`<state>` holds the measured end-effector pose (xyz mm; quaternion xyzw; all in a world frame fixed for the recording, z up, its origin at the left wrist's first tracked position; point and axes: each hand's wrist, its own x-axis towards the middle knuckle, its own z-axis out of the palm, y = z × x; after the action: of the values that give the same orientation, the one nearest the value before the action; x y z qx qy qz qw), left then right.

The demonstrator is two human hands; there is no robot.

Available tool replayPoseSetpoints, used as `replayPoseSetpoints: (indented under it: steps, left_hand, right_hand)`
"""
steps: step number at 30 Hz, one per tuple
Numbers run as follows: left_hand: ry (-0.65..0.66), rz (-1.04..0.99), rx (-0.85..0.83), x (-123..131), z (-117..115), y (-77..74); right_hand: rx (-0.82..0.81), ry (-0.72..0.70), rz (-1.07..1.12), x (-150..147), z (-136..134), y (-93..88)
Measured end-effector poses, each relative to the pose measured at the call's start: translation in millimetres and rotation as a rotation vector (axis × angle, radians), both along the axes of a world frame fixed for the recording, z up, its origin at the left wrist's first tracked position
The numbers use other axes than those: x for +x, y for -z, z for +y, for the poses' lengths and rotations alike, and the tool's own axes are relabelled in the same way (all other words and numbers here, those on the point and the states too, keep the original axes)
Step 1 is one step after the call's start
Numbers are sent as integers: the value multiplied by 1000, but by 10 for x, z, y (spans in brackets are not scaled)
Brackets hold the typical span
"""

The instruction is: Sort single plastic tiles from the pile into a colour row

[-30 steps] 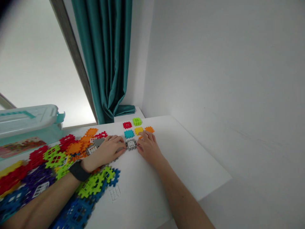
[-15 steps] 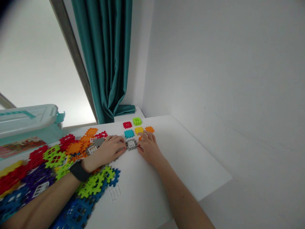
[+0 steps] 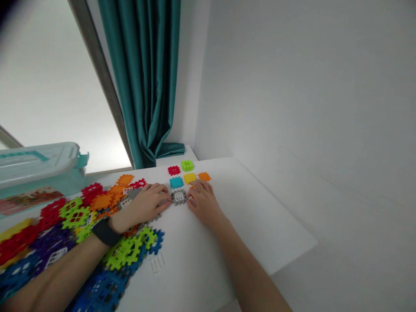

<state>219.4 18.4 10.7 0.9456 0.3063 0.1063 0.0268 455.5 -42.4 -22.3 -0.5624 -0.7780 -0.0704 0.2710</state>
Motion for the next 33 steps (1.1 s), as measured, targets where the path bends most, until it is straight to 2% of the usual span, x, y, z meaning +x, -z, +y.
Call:
replayPoseSetpoints:
  steps: [11,22,27,33]
  left_hand:
    - [-36,22,31,-78,21,-180]
    - [-86,-5,56,-265,74,-374]
    - [-108,-9,52,-481,19,-431]
    - [-180,-32,41,-946,-110,-432]
  right_hand:
    - [57,-92,-6,-175,-59,-67]
    - [4,-215,51,-445,-90,-149]
    - [-79,-299,63,-587,-98,-212]
    - [-185,-387,-18,-823,-68,-310]
